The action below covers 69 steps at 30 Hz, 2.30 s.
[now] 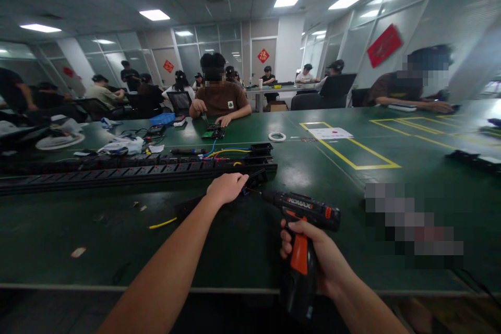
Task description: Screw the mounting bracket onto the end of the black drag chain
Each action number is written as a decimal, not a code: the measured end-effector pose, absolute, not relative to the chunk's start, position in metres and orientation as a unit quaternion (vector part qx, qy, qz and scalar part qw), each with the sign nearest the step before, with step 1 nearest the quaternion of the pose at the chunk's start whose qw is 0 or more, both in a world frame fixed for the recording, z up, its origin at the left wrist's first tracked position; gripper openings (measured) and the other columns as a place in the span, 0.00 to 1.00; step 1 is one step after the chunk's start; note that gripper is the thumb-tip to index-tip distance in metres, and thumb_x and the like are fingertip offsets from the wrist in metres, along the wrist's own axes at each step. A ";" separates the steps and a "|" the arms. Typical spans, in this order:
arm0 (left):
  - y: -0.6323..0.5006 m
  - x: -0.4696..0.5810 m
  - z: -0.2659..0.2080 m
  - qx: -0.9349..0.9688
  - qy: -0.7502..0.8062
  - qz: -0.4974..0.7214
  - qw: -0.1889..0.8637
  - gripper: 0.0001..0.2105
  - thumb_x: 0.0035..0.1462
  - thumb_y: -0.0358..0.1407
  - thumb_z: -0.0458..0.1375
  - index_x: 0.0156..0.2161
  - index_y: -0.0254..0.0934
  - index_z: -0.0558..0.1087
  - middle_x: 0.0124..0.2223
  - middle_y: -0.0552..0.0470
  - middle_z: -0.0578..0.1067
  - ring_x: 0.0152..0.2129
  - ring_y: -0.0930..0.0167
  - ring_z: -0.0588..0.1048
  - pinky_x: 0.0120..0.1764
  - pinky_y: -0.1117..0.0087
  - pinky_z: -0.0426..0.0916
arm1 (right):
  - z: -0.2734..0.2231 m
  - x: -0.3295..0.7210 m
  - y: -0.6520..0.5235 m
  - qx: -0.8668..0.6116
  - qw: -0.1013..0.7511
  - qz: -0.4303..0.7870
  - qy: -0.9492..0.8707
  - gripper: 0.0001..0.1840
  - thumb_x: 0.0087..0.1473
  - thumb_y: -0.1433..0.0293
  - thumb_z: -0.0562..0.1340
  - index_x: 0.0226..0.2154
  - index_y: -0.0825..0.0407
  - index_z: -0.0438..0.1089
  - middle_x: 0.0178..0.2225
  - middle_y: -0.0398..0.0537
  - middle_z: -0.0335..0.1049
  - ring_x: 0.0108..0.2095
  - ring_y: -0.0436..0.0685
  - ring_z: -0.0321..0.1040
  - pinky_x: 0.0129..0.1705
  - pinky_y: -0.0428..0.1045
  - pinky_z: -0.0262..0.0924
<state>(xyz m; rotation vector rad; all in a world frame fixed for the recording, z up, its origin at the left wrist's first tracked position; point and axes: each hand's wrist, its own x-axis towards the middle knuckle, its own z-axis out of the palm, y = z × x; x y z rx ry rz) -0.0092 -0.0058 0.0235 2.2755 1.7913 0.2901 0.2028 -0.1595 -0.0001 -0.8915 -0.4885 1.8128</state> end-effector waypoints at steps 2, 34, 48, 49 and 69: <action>-0.006 -0.010 0.023 0.778 0.609 0.101 0.113 0.29 0.60 0.58 0.35 0.45 0.49 0.75 0.47 0.50 0.77 0.41 0.59 0.75 0.41 0.62 0.66 | 0.000 0.202 -0.160 -0.372 0.507 0.749 -0.208 0.05 0.51 0.71 0.61 0.33 0.56 0.71 0.21 0.42 0.66 0.21 0.50 0.64 0.27 0.49 0.62; -0.004 -0.010 0.022 0.783 0.605 0.100 0.108 0.28 0.62 0.56 0.36 0.49 0.49 0.74 0.51 0.49 0.76 0.46 0.60 0.73 0.44 0.63 0.65 | 0.001 0.203 -0.162 -0.389 0.500 0.738 -0.232 0.14 0.52 0.70 0.62 0.41 0.58 0.72 0.24 0.46 0.69 0.24 0.53 0.68 0.30 0.50 0.65; -0.003 -0.009 0.023 0.777 0.612 0.095 0.116 0.29 0.62 0.57 0.35 0.47 0.48 0.75 0.50 0.48 0.76 0.45 0.59 0.74 0.44 0.62 0.65 | 0.007 0.202 -0.168 -0.307 0.489 0.790 -0.205 0.15 0.53 0.68 0.63 0.44 0.56 0.72 0.27 0.46 0.70 0.28 0.55 0.69 0.39 0.60 0.68; -0.003 -0.009 0.023 0.777 0.611 0.095 0.115 0.30 0.62 0.57 0.35 0.47 0.48 0.75 0.50 0.48 0.76 0.45 0.59 0.74 0.44 0.62 0.65 | 0.007 0.202 -0.168 -0.312 0.489 0.789 -0.199 0.15 0.53 0.67 0.63 0.44 0.56 0.72 0.29 0.48 0.71 0.29 0.55 0.69 0.38 0.58 0.68; -0.004 -0.009 0.023 0.775 0.614 0.101 0.109 0.32 0.60 0.59 0.34 0.44 0.45 0.76 0.46 0.46 0.77 0.42 0.59 0.75 0.43 0.62 0.65 | 0.006 0.198 -0.163 -0.336 0.518 0.773 -0.144 0.12 0.51 0.68 0.64 0.38 0.57 0.71 0.19 0.40 0.64 0.19 0.49 0.62 0.26 0.48 0.63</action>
